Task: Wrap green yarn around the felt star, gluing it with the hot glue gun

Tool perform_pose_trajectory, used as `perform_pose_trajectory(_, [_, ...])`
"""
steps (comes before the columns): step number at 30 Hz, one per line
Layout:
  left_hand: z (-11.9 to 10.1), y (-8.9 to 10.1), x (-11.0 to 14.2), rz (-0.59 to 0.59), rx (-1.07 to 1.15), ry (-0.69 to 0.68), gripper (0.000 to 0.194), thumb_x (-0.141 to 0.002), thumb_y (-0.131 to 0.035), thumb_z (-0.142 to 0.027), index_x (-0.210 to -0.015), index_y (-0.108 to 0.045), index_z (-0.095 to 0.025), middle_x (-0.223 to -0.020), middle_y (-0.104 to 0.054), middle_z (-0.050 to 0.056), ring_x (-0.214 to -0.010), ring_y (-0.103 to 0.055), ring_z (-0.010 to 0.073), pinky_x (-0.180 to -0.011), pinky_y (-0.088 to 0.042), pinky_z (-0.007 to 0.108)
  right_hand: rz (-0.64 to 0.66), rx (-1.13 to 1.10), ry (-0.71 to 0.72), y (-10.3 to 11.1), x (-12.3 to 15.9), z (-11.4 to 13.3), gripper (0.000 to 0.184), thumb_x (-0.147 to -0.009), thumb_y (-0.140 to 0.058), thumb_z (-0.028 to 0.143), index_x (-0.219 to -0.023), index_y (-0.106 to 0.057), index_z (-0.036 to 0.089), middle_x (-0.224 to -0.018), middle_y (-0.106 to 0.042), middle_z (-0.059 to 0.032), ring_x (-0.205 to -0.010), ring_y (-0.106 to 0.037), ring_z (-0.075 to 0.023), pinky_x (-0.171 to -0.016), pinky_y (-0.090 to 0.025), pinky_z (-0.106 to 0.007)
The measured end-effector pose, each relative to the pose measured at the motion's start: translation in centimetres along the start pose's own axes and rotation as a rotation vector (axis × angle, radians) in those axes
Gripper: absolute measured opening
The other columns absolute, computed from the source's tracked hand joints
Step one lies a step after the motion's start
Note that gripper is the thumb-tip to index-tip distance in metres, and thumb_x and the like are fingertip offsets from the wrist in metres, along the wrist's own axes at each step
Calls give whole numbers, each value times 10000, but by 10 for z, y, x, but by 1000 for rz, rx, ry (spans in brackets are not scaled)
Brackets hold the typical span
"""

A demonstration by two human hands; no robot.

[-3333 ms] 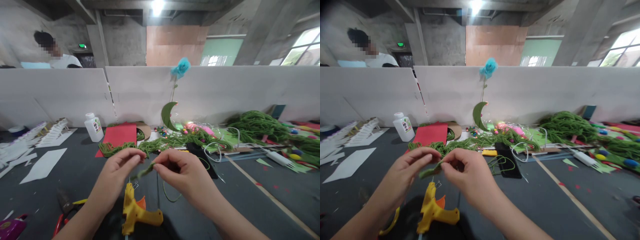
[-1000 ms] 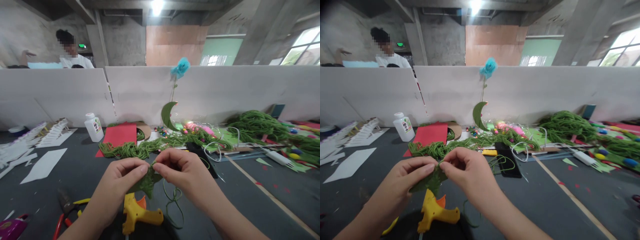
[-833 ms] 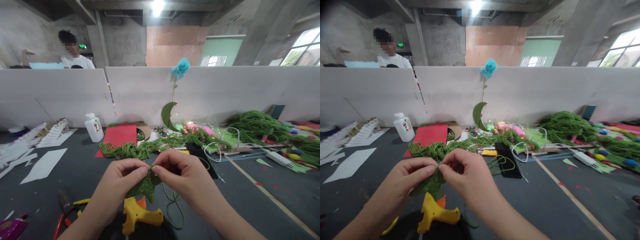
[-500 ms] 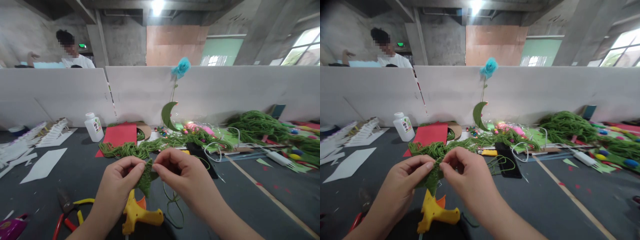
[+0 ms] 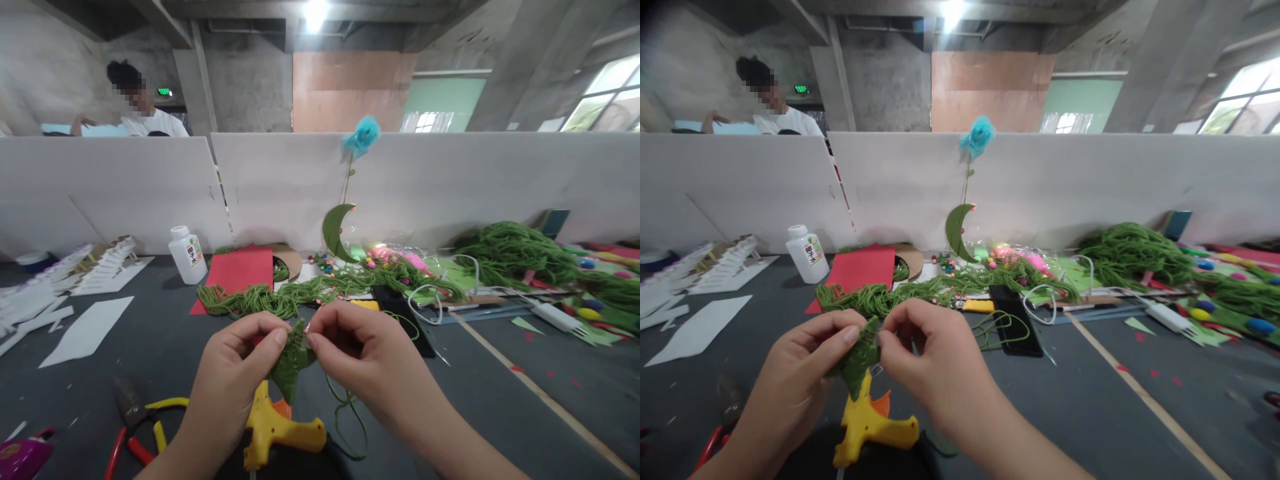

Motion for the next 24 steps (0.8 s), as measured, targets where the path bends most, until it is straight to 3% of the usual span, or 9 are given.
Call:
perform_pose_trajectory(5, [-2,-5,1,69,59,-49,101,-741,-625,-227,-664,-679,-190,-657,-593,-15,-677,-504,133,-641,-404,216,111,-193,-78,-7,-1,-8,92,-717,-540,133,-633,-521,167,-518,-389,73,-473,-322,-59,-421,-250,-181])
perform_pose_trajectory(8, [1,-8,-1,97,117,-12,96,-734,-637,-225,-658,-684,-189,-655,-587,-19,-651,-484,112,-610,-396,194,160,-297,-61,-10,-3,-11,63,-737,-563,130,-688,-542,165,-508,-356,89,-468,-296,-49,-425,-238,-174])
perform_pose_trajectory(13, [11,-19,0,153,315,174,93,-635,-716,-232,-600,-672,-158,-574,-574,-22,-529,-474,77,-513,-401,169,290,-419,20,-18,-4,-10,172,-781,-584,143,-939,-628,197,-491,-355,100,-432,-277,-42,-406,-226,-169])
perform_pose_trajectory(18, [25,-36,8,314,391,357,137,-690,-678,-258,-608,-643,-154,-507,-535,-24,-416,-447,69,-390,-357,164,261,-394,74,-13,-3,-6,32,-765,-629,178,-795,-640,183,-528,-485,68,-458,-331,-47,-422,-252,-174])
perform_pose_trajectory(21, [23,-43,5,420,322,320,161,-758,-614,-261,-652,-663,-150,-562,-577,-1,-489,-507,87,-483,-426,183,228,-349,37,-10,-4,-6,55,-773,-612,211,-732,-614,174,-574,-553,41,-464,-361,-53,-420,-255,-182])
perform_pose_trajectory(24, [17,-27,-9,305,137,191,213,-824,-539,-309,-775,-697,-176,-733,-658,27,-736,-596,135,-716,-465,222,184,-221,-20,-5,-6,-9,90,-770,-584,204,-687,-599,170,-570,-525,40,-473,-355,-57,-426,-257,-189])
Point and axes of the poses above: each hand's wrist, its own x-axis away from the middle knuckle, its own y-axis out of the back of the hand, z = x × y, the point moved 10 cm from there along -x, towards the middle knuckle
